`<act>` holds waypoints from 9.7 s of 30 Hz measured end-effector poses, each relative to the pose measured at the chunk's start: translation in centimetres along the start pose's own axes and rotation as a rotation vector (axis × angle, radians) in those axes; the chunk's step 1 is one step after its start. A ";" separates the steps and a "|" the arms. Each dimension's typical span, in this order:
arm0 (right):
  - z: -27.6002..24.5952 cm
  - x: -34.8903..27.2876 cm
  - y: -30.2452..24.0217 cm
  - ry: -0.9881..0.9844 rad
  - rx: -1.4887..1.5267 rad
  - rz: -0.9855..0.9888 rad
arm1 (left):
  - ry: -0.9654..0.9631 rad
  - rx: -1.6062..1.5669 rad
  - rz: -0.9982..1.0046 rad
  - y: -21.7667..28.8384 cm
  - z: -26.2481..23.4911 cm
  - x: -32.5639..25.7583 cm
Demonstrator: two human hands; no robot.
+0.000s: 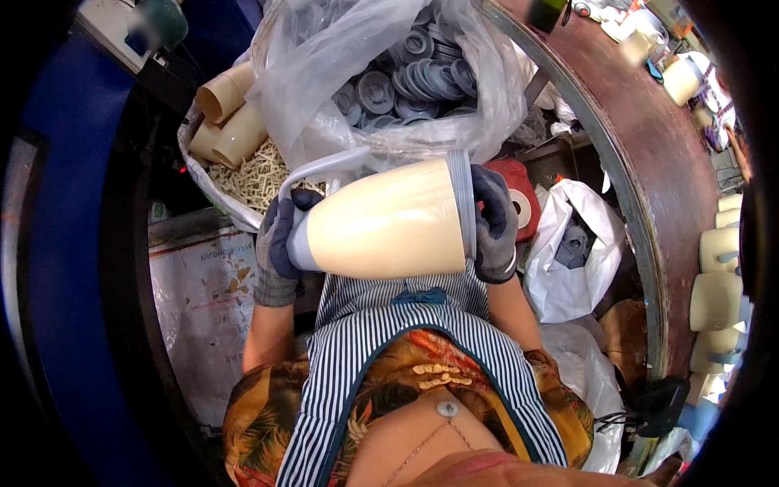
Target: The person repeatedly picks up a beige plastic cup and a grey plastic lid from nearby piles. They align the lid with the cup opening and press it down to secure it. The person then places the assembled unit onto a conveyor belt to the right. This process is repeated continuously throughout the video.
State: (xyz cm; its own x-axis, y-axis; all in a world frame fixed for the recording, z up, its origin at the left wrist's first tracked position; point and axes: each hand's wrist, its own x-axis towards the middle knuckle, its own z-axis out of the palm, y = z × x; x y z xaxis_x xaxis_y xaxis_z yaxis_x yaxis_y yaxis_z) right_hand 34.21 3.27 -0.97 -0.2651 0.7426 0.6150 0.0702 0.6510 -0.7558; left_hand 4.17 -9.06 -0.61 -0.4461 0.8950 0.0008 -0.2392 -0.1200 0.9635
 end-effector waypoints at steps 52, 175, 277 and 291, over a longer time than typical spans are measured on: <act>-2.7 1.3 -7.0 -0.235 -0.282 -0.188 | -0.808 1.287 1.258 11.8 13.5 2.0; -8.3 -13.7 -1.1 0.093 -0.609 0.258 | -0.283 -0.682 -0.657 -11.3 15.2 0.7; 7.0 0.4 1.2 -0.726 0.129 0.273 | -0.660 0.786 0.348 1.4 1.8 6.1; 7.5 -1.3 0.6 -0.571 0.203 0.345 | 0.401 0.109 0.176 -4.4 -14.7 15.4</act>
State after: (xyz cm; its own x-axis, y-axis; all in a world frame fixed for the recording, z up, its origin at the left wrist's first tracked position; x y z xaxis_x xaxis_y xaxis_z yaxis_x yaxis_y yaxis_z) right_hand 27.33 1.54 -3.89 -0.7283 0.6664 0.1596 0.0753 0.3092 -0.9480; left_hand -14.31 -1.09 -8.75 -0.7762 0.6249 0.0841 -0.0472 -0.1907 0.9805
